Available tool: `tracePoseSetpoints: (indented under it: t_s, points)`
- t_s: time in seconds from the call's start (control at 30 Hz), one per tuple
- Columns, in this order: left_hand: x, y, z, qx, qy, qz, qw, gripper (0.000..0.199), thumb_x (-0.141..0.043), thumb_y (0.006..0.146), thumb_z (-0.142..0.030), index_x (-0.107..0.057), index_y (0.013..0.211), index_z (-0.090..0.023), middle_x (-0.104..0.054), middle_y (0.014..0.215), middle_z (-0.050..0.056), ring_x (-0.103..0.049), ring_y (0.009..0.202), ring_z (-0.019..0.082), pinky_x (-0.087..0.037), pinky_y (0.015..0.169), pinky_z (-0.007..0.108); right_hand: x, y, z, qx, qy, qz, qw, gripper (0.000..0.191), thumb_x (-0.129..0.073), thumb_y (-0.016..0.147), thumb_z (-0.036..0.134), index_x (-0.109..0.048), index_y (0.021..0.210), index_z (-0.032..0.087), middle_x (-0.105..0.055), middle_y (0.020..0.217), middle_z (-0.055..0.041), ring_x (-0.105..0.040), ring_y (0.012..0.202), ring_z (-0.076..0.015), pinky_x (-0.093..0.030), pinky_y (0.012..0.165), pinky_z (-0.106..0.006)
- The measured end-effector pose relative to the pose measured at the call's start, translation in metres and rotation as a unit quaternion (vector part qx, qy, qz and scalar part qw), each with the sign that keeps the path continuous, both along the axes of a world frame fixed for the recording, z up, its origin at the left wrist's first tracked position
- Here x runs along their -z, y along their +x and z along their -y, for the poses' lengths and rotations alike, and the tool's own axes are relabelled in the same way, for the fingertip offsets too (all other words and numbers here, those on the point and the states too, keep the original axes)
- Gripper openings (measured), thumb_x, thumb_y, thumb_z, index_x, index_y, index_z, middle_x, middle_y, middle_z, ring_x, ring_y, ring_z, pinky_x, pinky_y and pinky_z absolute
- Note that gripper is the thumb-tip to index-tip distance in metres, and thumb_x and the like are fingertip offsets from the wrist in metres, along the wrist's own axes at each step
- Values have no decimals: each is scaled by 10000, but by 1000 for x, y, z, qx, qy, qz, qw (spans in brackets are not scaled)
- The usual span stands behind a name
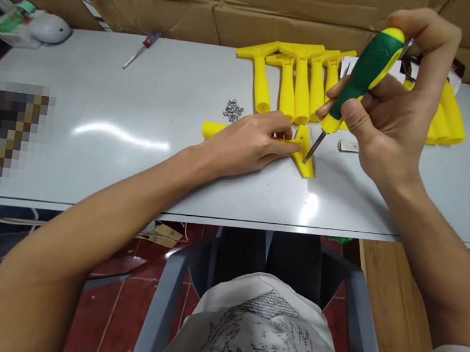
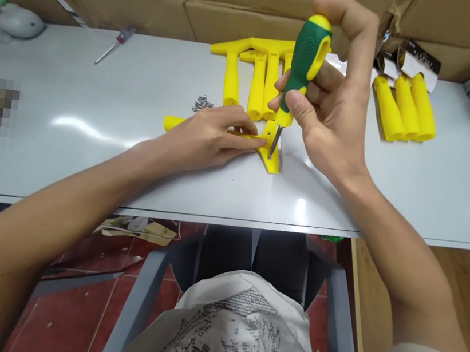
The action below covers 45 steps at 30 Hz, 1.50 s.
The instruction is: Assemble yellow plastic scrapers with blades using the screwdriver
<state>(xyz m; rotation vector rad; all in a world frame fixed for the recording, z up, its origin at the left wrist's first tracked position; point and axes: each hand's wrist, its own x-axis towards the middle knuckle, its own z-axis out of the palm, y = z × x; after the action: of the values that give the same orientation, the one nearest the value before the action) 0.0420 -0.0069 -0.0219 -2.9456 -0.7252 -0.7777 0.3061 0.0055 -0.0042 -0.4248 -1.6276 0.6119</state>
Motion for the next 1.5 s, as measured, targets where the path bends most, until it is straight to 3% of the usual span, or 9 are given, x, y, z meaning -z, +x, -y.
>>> tracePoseSetpoints:
  t_s: [0.17,0.4,0.53,0.67,0.87,1.0,1.2,1.37,1.5]
  points:
    - [0,-1,0,2,-2,-2,1000,302,-598,1245,-303,-884,1342,-293,-787,1212,117,-767,1089,265,-633,945,446,-12,0,16,49,-88,39,994,651,-907,915,592,-569,1463,497,-498,1730,54,-746,1036,-230,-777,994,-538]
    - [0,0,0,-1,-2,-13,1000,331,-576,1248,-304,-871,1400,-299,-776,1218,108,-761,1109,270,-625,935,438,-25,0,17,-17,-100,46,994,793,-979,786,579,-541,1430,429,-574,1682,34,-793,1066,-265,-795,951,-565]
    - [5,2,3,-23,-9,7,1000,338,-560,1250,-335,-875,1372,-315,-758,1212,97,-750,1136,279,-622,1001,494,-11,1,7,20,-84,30,996,881,-1010,767,644,-540,1477,417,-710,1383,1,-787,973,-260,-773,900,-536]
    - [11,8,15,-72,8,17,997,365,-525,1249,-359,-879,1333,-320,-746,1212,89,-731,1146,293,-617,984,492,11,-2,-6,87,-22,-16,996,1125,-958,722,835,-358,1633,559,-668,1081,10,-714,946,-304,-676,771,-481]
    - [12,14,23,-90,17,38,995,380,-513,1242,-366,-878,1340,-328,-741,1130,78,-730,1104,276,-619,972,456,19,-14,-15,114,30,-40,992,851,-939,849,751,-489,1549,572,-549,945,25,-455,735,-215,-408,632,-352]
    - [4,10,11,-34,-17,6,999,375,-528,1233,-398,-882,1353,-360,-730,1101,66,-758,1111,293,-620,975,520,9,-12,-15,85,40,-79,992,810,-831,909,880,-457,1582,629,-564,1015,27,-587,838,-213,-521,725,-353]
    - [-4,2,1,-4,-12,-2,1000,361,-551,1239,-418,-894,1328,-350,-782,1153,78,-780,1099,293,-611,913,468,-23,-15,4,-17,-197,106,975,1031,-919,848,862,-430,1723,620,-736,1350,10,-798,1297,-345,-773,851,-490]
    - [-5,1,1,7,63,-27,998,383,-536,1243,-352,-914,1302,-334,-807,1133,83,-788,1031,261,-526,737,364,-33,-14,24,-7,-202,124,972,994,-982,829,764,-497,1680,591,-745,1433,6,-803,1324,-360,-808,906,-550]
    - [-3,0,0,-4,48,-19,999,384,-539,1247,-398,-917,1287,-350,-804,1129,74,-797,1050,264,-562,777,376,-27,-3,29,17,-161,81,983,849,-949,824,797,-580,1537,522,-620,1653,27,-806,1254,-322,-812,961,-557]
